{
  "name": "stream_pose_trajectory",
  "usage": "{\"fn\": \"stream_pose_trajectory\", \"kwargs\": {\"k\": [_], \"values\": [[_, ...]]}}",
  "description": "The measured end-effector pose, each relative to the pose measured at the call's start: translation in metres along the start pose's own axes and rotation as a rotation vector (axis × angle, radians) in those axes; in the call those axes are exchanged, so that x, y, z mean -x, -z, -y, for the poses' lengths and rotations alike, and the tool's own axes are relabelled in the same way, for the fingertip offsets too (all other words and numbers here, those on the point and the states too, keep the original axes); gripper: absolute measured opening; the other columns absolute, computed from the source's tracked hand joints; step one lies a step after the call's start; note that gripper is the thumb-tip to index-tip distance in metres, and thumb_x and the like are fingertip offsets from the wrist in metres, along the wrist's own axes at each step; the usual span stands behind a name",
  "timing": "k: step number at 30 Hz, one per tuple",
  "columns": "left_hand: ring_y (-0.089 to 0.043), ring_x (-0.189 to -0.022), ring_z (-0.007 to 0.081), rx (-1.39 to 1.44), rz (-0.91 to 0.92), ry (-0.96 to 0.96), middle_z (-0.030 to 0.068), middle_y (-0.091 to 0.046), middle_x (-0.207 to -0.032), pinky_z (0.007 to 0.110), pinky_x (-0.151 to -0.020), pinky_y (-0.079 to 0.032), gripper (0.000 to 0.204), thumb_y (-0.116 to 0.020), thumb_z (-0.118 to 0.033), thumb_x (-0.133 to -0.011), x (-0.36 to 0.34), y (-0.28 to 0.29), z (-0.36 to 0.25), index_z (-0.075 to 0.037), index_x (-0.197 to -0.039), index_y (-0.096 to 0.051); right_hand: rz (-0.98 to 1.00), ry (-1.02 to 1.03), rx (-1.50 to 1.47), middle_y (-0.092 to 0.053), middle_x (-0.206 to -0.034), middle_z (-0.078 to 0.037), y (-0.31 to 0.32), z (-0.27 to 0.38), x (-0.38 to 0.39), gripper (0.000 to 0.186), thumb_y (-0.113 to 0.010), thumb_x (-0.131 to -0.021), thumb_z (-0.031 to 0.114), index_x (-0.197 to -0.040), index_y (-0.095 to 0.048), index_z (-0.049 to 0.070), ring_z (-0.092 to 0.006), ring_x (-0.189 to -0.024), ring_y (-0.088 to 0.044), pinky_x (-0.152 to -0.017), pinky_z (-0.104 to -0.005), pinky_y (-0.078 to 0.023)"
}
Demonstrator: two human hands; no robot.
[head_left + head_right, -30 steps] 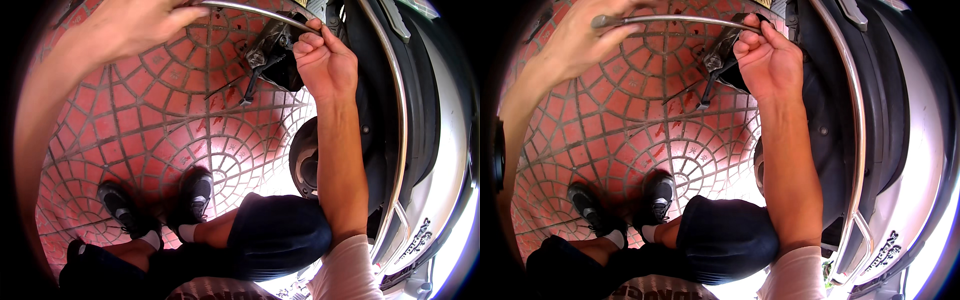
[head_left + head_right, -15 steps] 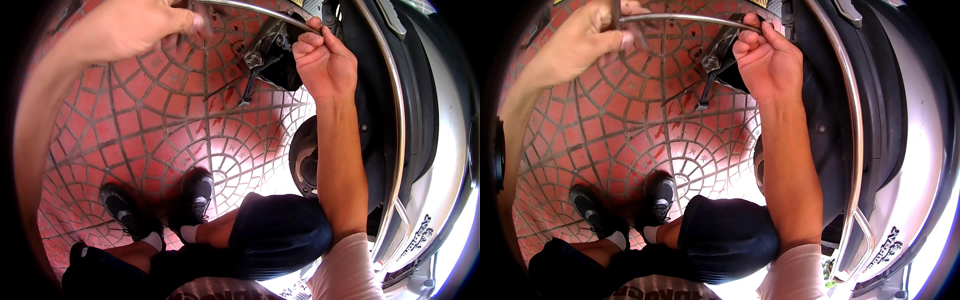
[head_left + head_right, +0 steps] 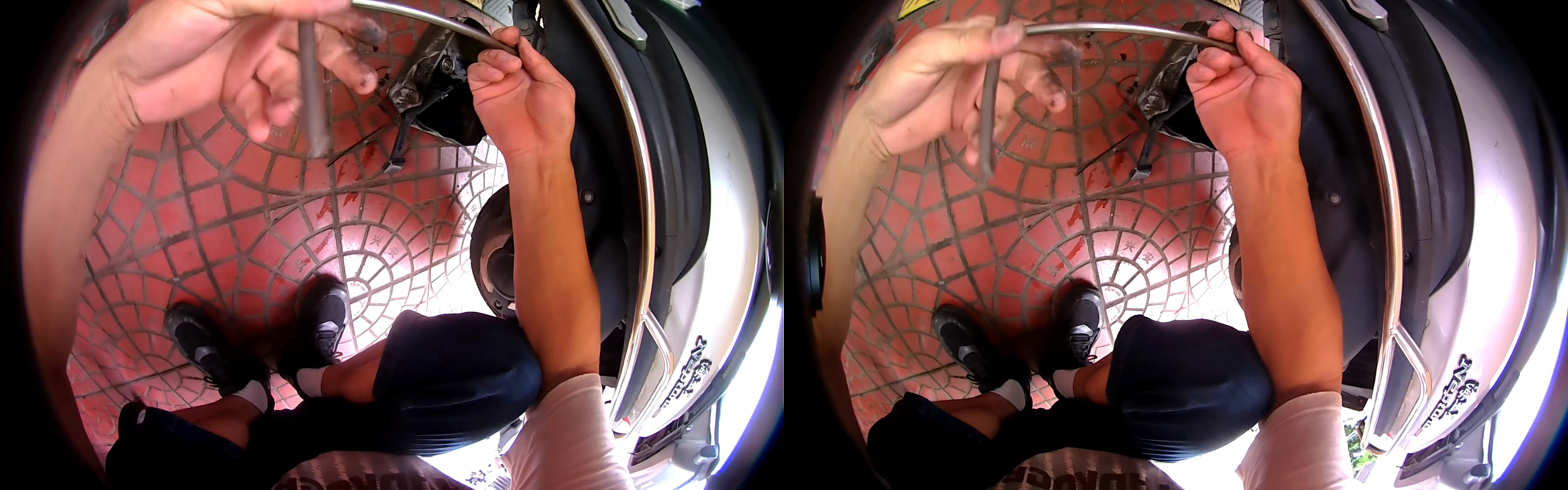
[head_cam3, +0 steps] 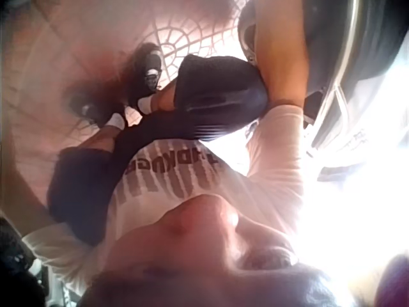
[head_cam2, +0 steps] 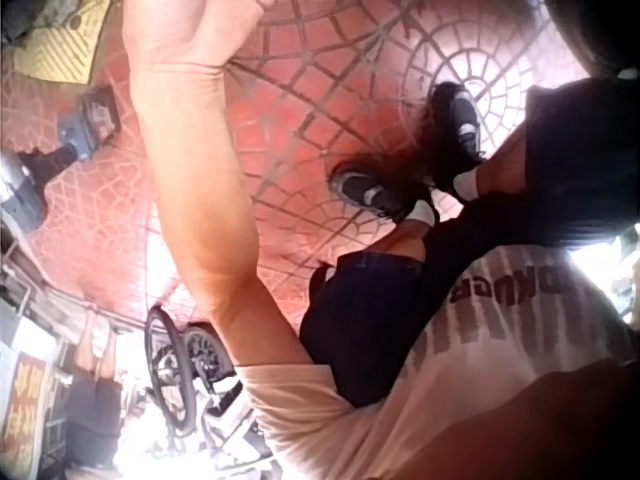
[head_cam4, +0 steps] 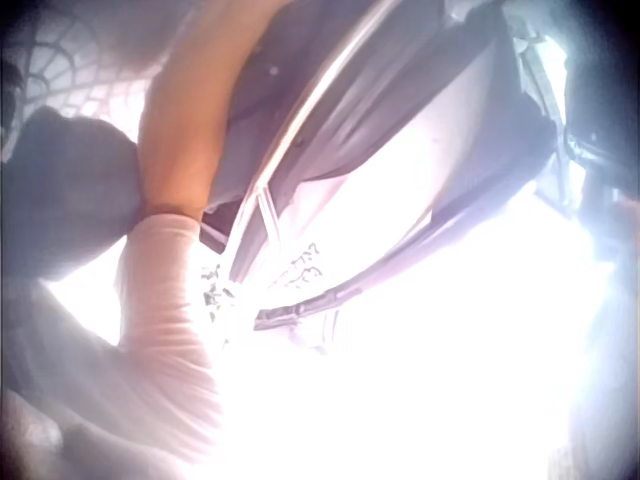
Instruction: The person removes several bolts from the side of a motorcycle using a power drill and a hand tool, then handles a metal rod.
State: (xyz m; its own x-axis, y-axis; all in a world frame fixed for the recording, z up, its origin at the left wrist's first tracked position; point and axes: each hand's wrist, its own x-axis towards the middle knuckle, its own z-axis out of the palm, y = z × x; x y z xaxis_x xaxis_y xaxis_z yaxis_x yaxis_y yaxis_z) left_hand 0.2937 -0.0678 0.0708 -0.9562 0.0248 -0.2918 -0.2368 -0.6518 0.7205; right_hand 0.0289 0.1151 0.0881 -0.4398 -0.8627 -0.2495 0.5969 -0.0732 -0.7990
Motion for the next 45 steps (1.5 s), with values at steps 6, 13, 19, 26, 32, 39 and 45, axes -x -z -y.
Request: {"fn": "stream_pose_trajectory", "kwargs": {"k": [6,13,19,26,32,39,45], "values": [[-0.072,-0.084,0.0332,-1.393,-0.348,-0.470,0.0185,-0.073,-0.104,0.044,-0.078,-0.060,0.032,-0.060,-0.019,-0.101,0.014,-0.028,-0.007,0.005,-0.122,-0.063,-0.067,-0.078,-0.024,-0.073,-0.112,-0.015,-0.034,-0.029,0.010,0.021,-0.050,-0.108,0.022,-0.107,-0.060,0.004,-0.0207,-0.080,-0.066,-0.069,-0.0342,-0.054],[-0.073,-0.085,0.0230,-0.908,-0.608,-0.542,0.0106,-0.066,-0.096,0.039,-0.076,-0.060,0.049,-0.059,-0.047,-0.099,0.002,0.027,0.028,0.000,-0.111,-0.066,-0.094,-0.105,0.072,-0.071,-0.121,-0.018,-0.067,-0.048,0.005,0.022,-0.043,-0.112,0.026,-0.106,-0.055,0.008,-0.0251,-0.091,-0.072,-0.076,-0.0371,-0.060],[-0.066,-0.064,0.0248,0.184,-0.065,0.075,0.0118,-0.066,-0.081,0.038,-0.060,-0.057,0.049,-0.053,-0.048,-0.102,0.001,-0.015,0.006,-0.001,-0.105,-0.064,-0.018,-0.181,0.098,-0.072,-0.115,-0.014,-0.049,-0.048,0.005,0.034,-0.037,-0.114,0.028,-0.120,-0.058,0.002,-0.0188,-0.083,-0.067,-0.074,-0.0327,-0.057],[-0.069,-0.065,0.0233,-0.406,-0.086,-0.138,0.0138,-0.072,-0.087,0.037,-0.061,-0.059,0.026,-0.058,-0.016,-0.101,-0.005,0.003,-0.009,0.002,-0.120,-0.060,-0.055,-0.144,0.091,-0.072,-0.110,-0.009,-0.071,-0.041,-0.005,0.037,-0.037,-0.113,0.026,-0.125,-0.057,-0.002,-0.0169,-0.077,-0.062,-0.071,-0.0318,-0.054],[-0.069,-0.070,0.0253,-1.379,-0.658,-0.766,0.0136,-0.069,-0.085,0.040,-0.066,-0.056,0.015,-0.062,-0.006,-0.091,-0.004,0.003,0.015,0.000,-0.105,-0.065,-0.016,-0.130,0.021,-0.073,-0.109,-0.009,-0.066,-0.038,-0.005,0.033,-0.041,-0.112,0.023,-0.123,-0.060,-0.001,-0.0174,-0.078,-0.063,-0.071,-0.0328,-0.053],[-0.072,-0.083,0.0336,-0.093,-0.237,-0.052,0.0175,-0.068,-0.089,0.045,-0.071,-0.059,0.038,-0.056,-0.032,-0.098,0.006,0.026,0.009,0.004,-0.108,-0.065,-0.031,-0.105,0.027,-0.070,-0.104,-0.007,-0.067,-0.038,0.000,0.034,-0.043,-0.111,0.025,-0.123,-0.060,-0.002,-0.0161,-0.076,-0.059,-0.072,-0.0325,-0.051],[-0.073,-0.085,0.0392,0.487,0.365,0.107,0.0205,-0.070,-0.093,0.050,-0.072,-0.061,0.058,-0.044,-0.044,-0.103,-0.003,0.018,0.000,0.008,-0.121,-0.062,-0.028,-0.122,0.066,-0.066,-0.093,-0.003,-0.067,-0.041,-0.001,0.035,-0.045,-0.110,0.027,-0.123,-0.061,-0.002,-0.0134,-0.073,-0.055,-0.071,-0.0318,-0.049]]}}
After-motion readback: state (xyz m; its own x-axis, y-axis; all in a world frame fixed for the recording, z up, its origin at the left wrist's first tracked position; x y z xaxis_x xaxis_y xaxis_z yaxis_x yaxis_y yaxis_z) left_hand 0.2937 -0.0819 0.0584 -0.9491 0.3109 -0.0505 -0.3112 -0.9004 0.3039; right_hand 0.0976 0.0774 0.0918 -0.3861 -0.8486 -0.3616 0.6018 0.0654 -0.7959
